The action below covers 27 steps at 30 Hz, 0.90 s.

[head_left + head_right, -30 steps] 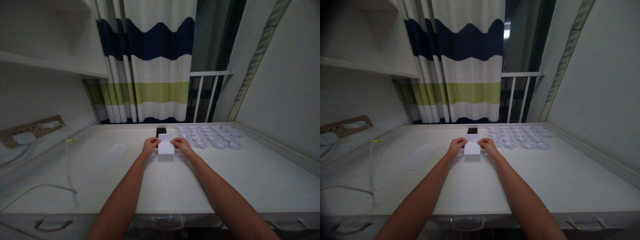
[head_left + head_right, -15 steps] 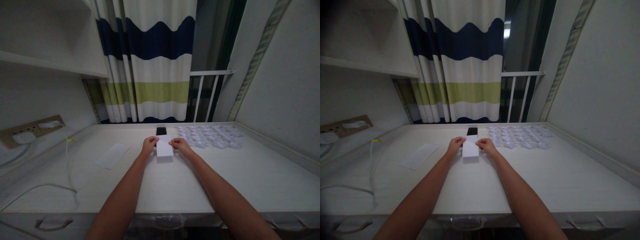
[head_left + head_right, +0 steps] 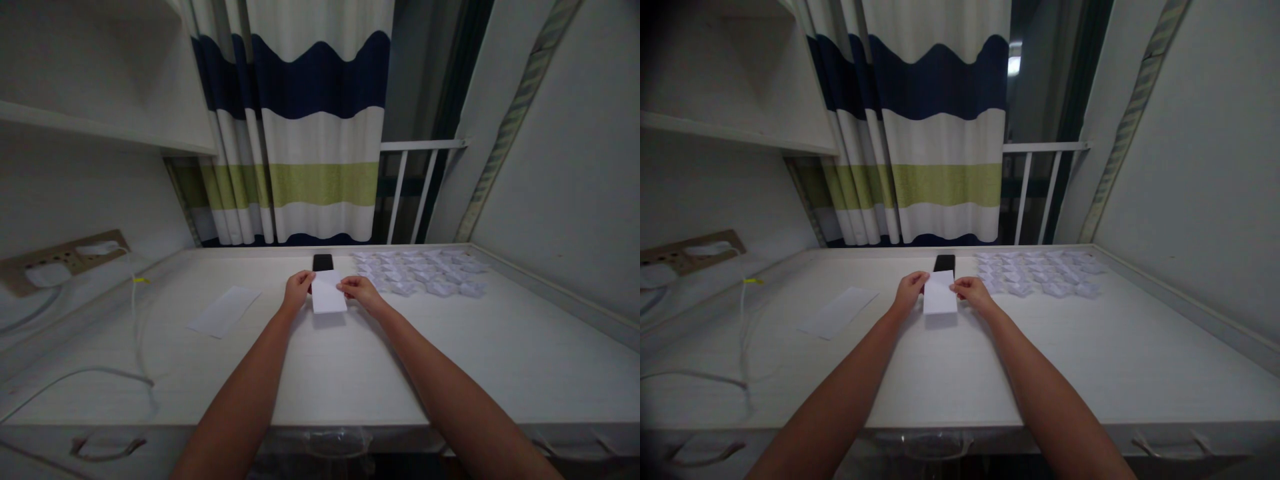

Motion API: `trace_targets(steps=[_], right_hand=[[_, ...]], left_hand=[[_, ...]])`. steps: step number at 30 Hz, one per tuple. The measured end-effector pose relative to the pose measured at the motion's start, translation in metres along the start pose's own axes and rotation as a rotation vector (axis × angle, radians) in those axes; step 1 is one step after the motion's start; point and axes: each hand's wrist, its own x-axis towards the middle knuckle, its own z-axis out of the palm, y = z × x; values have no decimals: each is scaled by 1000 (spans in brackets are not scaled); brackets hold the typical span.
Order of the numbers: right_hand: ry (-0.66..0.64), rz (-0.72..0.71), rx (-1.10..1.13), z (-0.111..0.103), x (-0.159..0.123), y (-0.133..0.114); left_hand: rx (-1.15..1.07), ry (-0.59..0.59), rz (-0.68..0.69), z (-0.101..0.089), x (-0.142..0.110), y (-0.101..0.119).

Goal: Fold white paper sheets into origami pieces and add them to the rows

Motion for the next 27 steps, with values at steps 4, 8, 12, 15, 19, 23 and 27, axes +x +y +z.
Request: trace_targets(steps=[4,8,12,15,19,23,27], right_hand=[[50,-13,4,-3,1,1],[138,-28,-1,-6,3,1],[194,-10,-5,-6,3,-1],[164,9,6,-5,1,-2],[128,30,57,-3,-1,-4],[118,63,120,-2,-1,-3],[112,86,125,-2,0,-2]], left_hand=[[-92,-46,-73,2,-2,2],[-87,-134,-135,4,-1,-1],[-51,-167,-141,4,0,-4],[-53,-142,-133,3,1,-5],[-51,-114,-119,2,2,-6],[-56,-92,-114,2,4,-9],[-77,-88,-119,2,4,-9]])
